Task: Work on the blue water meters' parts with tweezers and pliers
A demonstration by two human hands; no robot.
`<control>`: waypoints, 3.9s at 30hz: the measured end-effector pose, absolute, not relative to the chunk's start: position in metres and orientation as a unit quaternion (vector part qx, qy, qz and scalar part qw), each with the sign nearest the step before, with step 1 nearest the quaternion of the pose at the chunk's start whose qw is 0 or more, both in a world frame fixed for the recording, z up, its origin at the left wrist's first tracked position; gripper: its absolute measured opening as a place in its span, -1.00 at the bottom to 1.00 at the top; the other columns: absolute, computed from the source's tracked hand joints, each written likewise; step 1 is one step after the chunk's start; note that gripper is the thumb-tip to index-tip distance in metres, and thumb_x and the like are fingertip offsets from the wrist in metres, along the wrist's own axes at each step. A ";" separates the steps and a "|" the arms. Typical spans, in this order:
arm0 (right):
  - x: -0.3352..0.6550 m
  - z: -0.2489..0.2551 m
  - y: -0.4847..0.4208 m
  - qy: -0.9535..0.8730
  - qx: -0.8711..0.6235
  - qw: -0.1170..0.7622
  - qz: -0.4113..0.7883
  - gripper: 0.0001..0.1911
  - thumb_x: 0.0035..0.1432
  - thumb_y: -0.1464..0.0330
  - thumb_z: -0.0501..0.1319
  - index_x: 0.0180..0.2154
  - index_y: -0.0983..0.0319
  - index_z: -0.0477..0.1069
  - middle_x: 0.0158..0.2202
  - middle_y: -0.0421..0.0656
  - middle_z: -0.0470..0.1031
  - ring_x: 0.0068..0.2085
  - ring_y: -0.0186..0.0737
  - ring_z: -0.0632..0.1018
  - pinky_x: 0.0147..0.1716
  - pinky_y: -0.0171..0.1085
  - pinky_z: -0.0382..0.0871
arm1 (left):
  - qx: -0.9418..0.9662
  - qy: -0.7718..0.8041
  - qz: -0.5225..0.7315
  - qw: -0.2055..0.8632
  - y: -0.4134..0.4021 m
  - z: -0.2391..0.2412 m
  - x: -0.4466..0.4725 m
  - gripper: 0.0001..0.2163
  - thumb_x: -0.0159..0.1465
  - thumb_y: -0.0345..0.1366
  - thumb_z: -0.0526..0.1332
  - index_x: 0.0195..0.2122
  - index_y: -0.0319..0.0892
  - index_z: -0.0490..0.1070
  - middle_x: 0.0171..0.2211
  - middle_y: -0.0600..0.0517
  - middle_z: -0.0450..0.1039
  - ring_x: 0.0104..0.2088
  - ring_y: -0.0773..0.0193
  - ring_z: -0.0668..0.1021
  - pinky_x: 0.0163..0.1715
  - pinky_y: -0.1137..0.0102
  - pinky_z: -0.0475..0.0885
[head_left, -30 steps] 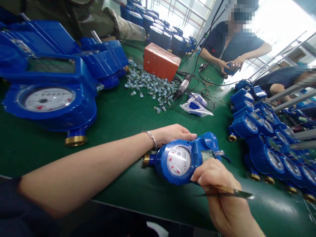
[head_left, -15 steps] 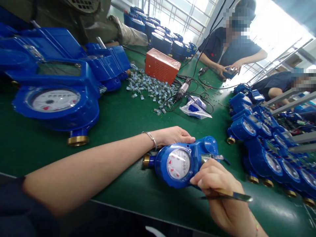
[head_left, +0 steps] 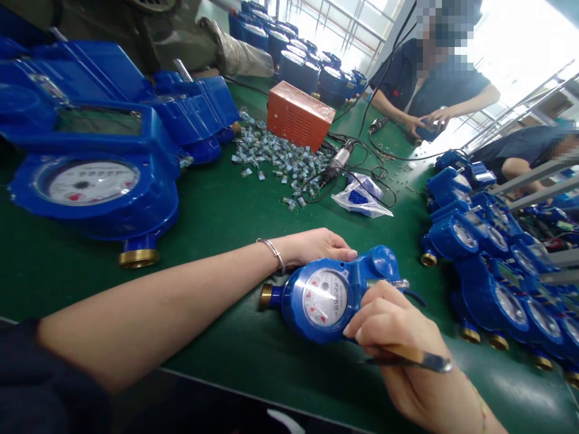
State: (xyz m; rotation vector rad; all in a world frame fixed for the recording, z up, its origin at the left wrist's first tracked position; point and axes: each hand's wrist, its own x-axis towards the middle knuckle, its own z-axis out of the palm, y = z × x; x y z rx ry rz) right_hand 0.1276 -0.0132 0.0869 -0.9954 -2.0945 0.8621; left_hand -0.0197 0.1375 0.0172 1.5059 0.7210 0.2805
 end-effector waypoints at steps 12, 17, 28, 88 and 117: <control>0.118 0.106 0.001 -0.794 -0.472 0.284 0.259 -0.81 0.25 0.53 -0.05 -0.31 0.20 0.28 -0.46 -0.23 0.34 -0.48 -0.35 0.34 -0.47 -0.36 0.21 | 0.702 0.373 0.168 0.584 0.142 0.018 -0.021 -0.62 0.08 -0.05 0.26 -0.25 -0.27 0.54 -0.33 -0.07 0.55 -0.30 0.11 0.51 -0.37 0.42 0.35; 0.118 0.110 0.007 -0.762 -0.542 0.239 0.263 -0.84 0.28 0.46 -0.05 -0.33 0.20 0.23 -0.49 -0.26 0.31 -0.50 -0.34 0.32 -0.50 -0.34 0.14 | 0.701 0.437 0.249 0.505 0.113 0.063 -0.057 -0.67 0.20 -0.08 0.18 -0.14 -0.20 0.47 -0.27 0.00 0.51 -0.26 0.19 0.48 -0.30 0.43 0.31; 0.117 0.107 0.006 -0.727 -0.560 0.260 0.300 -0.83 0.31 0.44 -0.09 -0.31 0.18 0.21 -0.45 -0.26 0.33 -0.48 -0.34 0.33 -0.49 -0.32 0.15 | 0.480 0.381 0.067 0.787 -0.026 0.049 -0.089 -0.70 0.26 -0.08 0.14 -0.40 -0.25 0.40 -0.60 0.17 0.09 -0.57 0.41 0.12 -0.60 0.49 0.01; 0.107 0.109 -0.002 -0.763 -0.538 0.205 0.293 -0.79 0.30 0.41 -0.11 -0.35 0.18 0.22 -0.44 -0.22 0.33 -0.40 -0.27 0.36 -0.40 -0.27 0.19 | 0.177 0.246 0.087 0.949 -0.015 -0.005 -0.019 -0.72 0.17 -0.14 0.18 -0.55 -0.24 0.34 -0.77 0.14 0.22 -0.79 0.48 0.18 -0.74 0.50 -0.18; 0.122 0.096 -0.006 -0.675 -0.523 0.330 0.403 -0.81 0.35 0.35 -0.04 -0.32 0.17 0.27 -0.41 -0.27 0.33 -0.47 -0.40 0.32 -0.50 -0.38 0.21 | 0.126 0.251 0.141 0.949 -0.019 0.005 -0.029 -0.77 -0.06 -0.48 0.19 -0.33 -0.31 0.47 -0.46 -0.04 0.49 -0.51 0.32 0.52 -0.53 0.50 0.34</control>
